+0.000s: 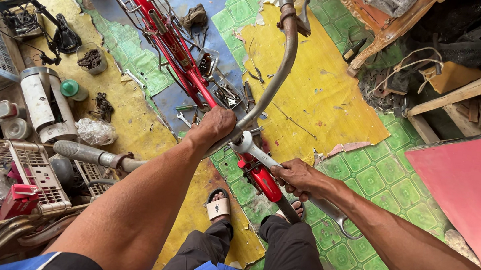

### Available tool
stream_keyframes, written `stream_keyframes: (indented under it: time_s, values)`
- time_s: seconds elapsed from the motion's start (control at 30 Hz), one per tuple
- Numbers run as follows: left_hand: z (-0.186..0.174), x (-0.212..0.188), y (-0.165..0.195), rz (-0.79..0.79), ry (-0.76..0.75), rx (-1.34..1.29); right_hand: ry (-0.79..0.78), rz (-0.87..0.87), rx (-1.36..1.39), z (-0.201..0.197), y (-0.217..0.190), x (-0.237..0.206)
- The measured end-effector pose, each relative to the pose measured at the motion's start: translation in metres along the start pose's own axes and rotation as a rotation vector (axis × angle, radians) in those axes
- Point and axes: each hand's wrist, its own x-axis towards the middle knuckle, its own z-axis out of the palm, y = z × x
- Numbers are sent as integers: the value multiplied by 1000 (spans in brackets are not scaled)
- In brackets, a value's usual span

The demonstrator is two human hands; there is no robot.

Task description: The person adjusts the front wheel and brake assembly of a red bicycle, then uses a wrench to tighten the handlebar stem. The person works while seated on the floor in a cluttered workshop.

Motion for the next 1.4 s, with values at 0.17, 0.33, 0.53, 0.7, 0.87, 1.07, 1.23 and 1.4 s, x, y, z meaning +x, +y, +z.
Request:
stream_keyframes:
  time_s: [0.17, 0.33, 0.53, 0.7, 0.87, 1.07, 1.23, 1.4]
  values:
    - [-4, -5, 2, 10, 10, 7, 45, -25, -13, 9, 1, 3]
    - [3, 4, -3, 36, 12, 6, 35, -25, -23, 7, 2, 3]
    - [14, 22, -13, 79, 41, 77, 23, -33, 3, 9, 7, 6]
    - [23, 33, -20, 90, 54, 90, 25, -27, 62, 20, 14, 10]
    - [23, 33, -21, 114, 47, 103, 14, -44, 115, 27, 18, 11]
    - [22, 32, -20, 105, 50, 86, 81, -67, 185, 52, 18, 7]
    - [19, 28, -17, 97, 51, 66, 98, -47, 205, 64, 18, 4]
    - [11, 16, -9, 44, 15, 37, 171, -22, 247, 80, 18, 7]
